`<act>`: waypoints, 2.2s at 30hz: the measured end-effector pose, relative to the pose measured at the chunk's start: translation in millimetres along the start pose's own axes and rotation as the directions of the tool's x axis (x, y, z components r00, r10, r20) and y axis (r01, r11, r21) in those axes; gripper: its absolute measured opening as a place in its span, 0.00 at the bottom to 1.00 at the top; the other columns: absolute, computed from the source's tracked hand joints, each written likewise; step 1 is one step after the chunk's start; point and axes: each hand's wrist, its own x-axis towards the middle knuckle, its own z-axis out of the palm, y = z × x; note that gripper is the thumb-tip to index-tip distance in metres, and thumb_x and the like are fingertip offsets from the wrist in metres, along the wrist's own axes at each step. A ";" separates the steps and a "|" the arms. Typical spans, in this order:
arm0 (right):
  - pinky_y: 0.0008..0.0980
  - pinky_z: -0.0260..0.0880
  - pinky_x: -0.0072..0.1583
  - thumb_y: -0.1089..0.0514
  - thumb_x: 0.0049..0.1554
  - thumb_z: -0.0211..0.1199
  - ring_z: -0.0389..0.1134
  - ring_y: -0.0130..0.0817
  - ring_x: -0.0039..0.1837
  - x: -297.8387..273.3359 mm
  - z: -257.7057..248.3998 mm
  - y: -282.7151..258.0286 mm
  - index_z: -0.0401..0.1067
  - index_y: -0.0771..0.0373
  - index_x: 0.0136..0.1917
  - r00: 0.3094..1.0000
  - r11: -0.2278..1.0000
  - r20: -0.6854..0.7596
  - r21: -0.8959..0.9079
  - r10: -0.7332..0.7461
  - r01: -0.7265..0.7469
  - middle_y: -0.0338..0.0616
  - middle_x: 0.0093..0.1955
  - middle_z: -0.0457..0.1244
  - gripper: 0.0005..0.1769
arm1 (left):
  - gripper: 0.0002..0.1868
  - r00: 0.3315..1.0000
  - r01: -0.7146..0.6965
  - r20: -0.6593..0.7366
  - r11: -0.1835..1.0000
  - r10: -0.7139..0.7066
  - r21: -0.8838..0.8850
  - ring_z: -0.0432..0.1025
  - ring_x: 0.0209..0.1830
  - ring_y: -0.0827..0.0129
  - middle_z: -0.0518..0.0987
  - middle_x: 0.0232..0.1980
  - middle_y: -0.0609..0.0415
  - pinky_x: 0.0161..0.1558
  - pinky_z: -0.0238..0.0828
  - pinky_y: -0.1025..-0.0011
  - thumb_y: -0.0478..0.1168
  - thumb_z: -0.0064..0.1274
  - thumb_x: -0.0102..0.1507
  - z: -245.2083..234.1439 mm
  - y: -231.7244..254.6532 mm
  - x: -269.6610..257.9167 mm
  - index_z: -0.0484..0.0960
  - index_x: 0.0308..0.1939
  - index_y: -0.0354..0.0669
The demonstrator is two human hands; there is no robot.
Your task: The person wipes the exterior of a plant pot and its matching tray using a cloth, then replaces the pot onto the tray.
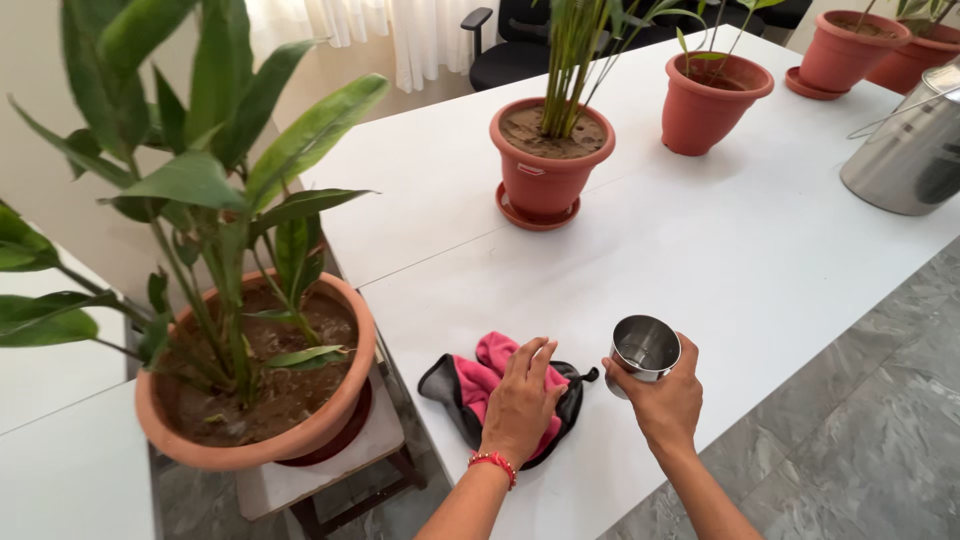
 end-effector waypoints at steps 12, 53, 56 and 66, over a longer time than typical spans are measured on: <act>0.38 0.75 0.53 0.40 0.38 0.81 0.74 0.43 0.54 39.6 4.0 58.2 0.56 0.65 0.71 0.997 0.996 0.010 0.048 0.072 -0.072 0.55 0.54 0.69 0.57 | 0.35 0.999 -0.034 -0.011 0.999 0.034 0.020 0.65 0.68 0.57 0.66 0.70 0.52 0.56 0.74 0.63 0.36 0.64 0.57 39.0 6.9 23.8 0.68 0.67 0.42; 0.51 0.52 0.79 0.42 0.44 0.78 0.58 0.51 0.77 25.1 -0.6 23.9 0.57 0.63 0.73 0.801 0.819 -0.174 -0.101 -0.573 0.565 0.51 0.74 0.58 0.53 | 0.37 0.996 -0.077 -0.042 0.989 0.083 0.123 0.62 0.70 0.55 0.66 0.71 0.48 0.65 0.65 0.62 0.37 0.66 0.56 20.1 -3.6 23.1 0.68 0.67 0.40; 0.47 0.56 0.77 0.43 0.45 0.78 0.59 0.50 0.76 14.6 9.4 15.0 0.58 0.63 0.73 0.800 0.806 -0.128 0.014 -0.586 0.592 0.51 0.74 0.59 0.51 | 0.36 0.999 -0.023 -0.025 0.992 0.027 0.124 0.62 0.70 0.55 0.66 0.71 0.49 0.64 0.66 0.62 0.38 0.65 0.57 8.9 -8.5 17.8 0.68 0.68 0.41; 0.68 0.40 0.74 0.33 0.43 0.75 0.43 0.50 0.82 -20.5 64.3 12.8 0.57 0.51 0.75 0.842 0.893 0.448 -0.178 -0.300 0.413 0.47 0.80 0.48 0.53 | 0.37 0.996 -0.024 -0.077 0.939 0.053 0.343 0.48 0.81 0.50 0.59 0.79 0.53 0.77 0.41 0.45 0.50 0.56 0.64 -17.4 -56.4 -6.0 0.64 0.74 0.44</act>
